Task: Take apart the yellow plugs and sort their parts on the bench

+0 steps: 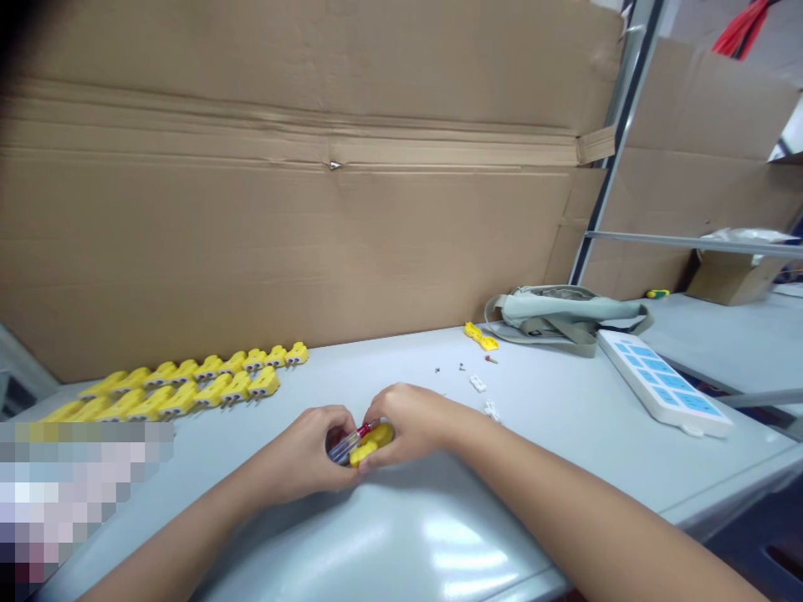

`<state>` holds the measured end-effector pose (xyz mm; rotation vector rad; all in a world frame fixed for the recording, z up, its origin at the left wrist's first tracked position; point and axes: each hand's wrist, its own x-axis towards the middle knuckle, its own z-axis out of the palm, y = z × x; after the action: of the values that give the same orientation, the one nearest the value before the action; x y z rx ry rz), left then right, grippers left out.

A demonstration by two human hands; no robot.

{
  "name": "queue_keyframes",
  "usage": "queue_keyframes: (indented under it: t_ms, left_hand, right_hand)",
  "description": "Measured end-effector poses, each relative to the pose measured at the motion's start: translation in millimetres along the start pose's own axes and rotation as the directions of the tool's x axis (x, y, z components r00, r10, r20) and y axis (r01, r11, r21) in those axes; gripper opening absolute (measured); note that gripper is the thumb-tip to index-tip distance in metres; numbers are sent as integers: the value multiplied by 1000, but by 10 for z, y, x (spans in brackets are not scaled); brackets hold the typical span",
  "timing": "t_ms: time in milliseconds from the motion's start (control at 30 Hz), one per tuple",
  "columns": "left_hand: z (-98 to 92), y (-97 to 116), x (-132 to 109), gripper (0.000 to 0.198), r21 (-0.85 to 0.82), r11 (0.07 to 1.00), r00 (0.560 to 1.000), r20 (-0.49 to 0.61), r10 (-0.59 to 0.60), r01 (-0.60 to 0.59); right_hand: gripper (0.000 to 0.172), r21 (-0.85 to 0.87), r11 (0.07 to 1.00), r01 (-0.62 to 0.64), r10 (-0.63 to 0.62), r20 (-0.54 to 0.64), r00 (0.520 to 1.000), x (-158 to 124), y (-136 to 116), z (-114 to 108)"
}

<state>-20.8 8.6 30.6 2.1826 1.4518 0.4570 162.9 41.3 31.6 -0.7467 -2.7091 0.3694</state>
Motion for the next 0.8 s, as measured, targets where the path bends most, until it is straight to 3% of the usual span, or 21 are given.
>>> queue_keyframes:
  t_ms: [100,200,333,433,533,633,700,800]
  left_hand:
    - [9,14,-3,24,20,1000,1000,-8,-4,4]
    - [15,5,-7,21,7,1000,1000,17,-11,11]
    - [5,-6,-29,21,-5,1000,999,26,-30,30]
    - [-2,-10,-45,22,8,1000,1000,-14,-15,15]
    - [-1,-13,-48,23,30,999,1000,-20,-20,21]
    - [8,-19,-40,23,44,998,999,-8,-33,33]
    - [17,-30,-34,22,42,998,999,3,-40,40]
    - [30,-63,-30,21,39,998,999,9,-41,40]
  right_hand:
    - [25,16,1000,21,-21,0,1000,-6,9,-34]
    - [30,143,990,-9,16,-43,999,-17,12,-116]
    - [33,341,938,-65,148,-222,964,-62,48,-282]
    - [33,438,893,-100,240,-277,930,-110,119,-363]
    - [34,420,892,-167,289,-244,926,-139,227,-425]
    - [34,288,905,-313,373,-184,910,-125,390,-547]
    - [31,192,874,-447,480,-196,855,-86,547,-658]
    - [25,105,754,-648,646,-294,704,1,847,-790]
